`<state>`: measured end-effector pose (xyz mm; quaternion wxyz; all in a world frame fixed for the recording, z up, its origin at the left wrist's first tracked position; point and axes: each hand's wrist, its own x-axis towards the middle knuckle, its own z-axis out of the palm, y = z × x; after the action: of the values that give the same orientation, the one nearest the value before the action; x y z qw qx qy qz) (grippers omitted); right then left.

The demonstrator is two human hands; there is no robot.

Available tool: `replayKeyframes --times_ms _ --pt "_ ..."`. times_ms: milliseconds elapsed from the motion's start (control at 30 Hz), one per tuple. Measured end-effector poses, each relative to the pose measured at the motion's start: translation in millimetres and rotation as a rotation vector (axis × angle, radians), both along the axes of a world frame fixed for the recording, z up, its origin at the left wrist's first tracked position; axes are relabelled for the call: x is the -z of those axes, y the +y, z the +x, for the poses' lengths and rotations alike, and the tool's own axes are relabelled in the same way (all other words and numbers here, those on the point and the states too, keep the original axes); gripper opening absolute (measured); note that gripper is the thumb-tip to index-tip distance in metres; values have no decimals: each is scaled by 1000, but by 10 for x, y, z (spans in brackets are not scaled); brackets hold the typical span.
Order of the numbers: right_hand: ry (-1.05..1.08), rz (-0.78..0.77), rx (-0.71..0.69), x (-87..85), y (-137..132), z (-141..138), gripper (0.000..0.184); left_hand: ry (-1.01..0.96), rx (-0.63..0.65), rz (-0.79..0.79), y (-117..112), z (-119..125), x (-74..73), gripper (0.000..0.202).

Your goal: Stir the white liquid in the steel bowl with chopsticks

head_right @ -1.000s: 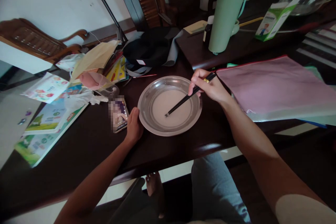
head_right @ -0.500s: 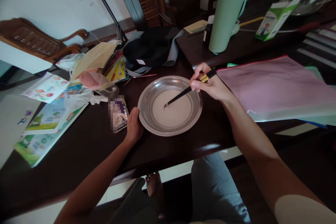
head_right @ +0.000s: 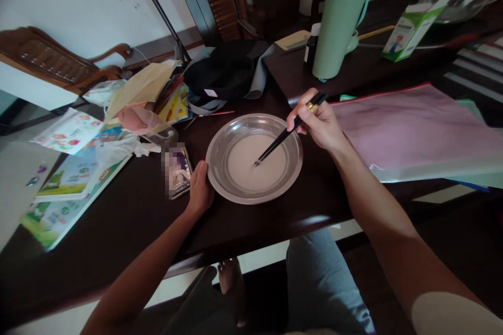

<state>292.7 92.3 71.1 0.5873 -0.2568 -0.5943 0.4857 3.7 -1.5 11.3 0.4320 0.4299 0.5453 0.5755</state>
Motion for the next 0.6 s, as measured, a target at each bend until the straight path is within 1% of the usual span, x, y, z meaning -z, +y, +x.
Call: replayKeyframes --times_ms 67,133,167,267,300,333,367,467,500,533,600 --pt "11 38 83 -2 32 52 39 3 3 4 0 -5 4 51" --pt "23 42 100 -4 32 72 41 3 4 6 0 -9 9 51" --pt "26 28 70 -2 19 65 41 3 4 5 0 -11 13 51" --pt "-1 -18 -98 15 -32 8 36 -19 12 -9 2 -14 30 50" --pt "-29 -23 -130 22 -40 -6 36 -28 14 -12 3 -15 36 50" --pt "-46 -19 -131 28 -39 -10 35 -35 12 -11 3 -15 41 49" --pt "-48 -6 -97 30 -29 -3 35 -33 12 -9 4 -15 44 49" --pt "31 55 85 25 26 55 35 -23 5 -7 4 -11 41 48" --pt "45 59 113 22 38 69 36 -27 8 -10 4 -9 37 48" --pt "46 54 117 20 42 74 36 -36 11 -14 4 -8 34 48" --pt "19 20 56 24 25 57 35 -54 14 -17 6 -8 32 47"
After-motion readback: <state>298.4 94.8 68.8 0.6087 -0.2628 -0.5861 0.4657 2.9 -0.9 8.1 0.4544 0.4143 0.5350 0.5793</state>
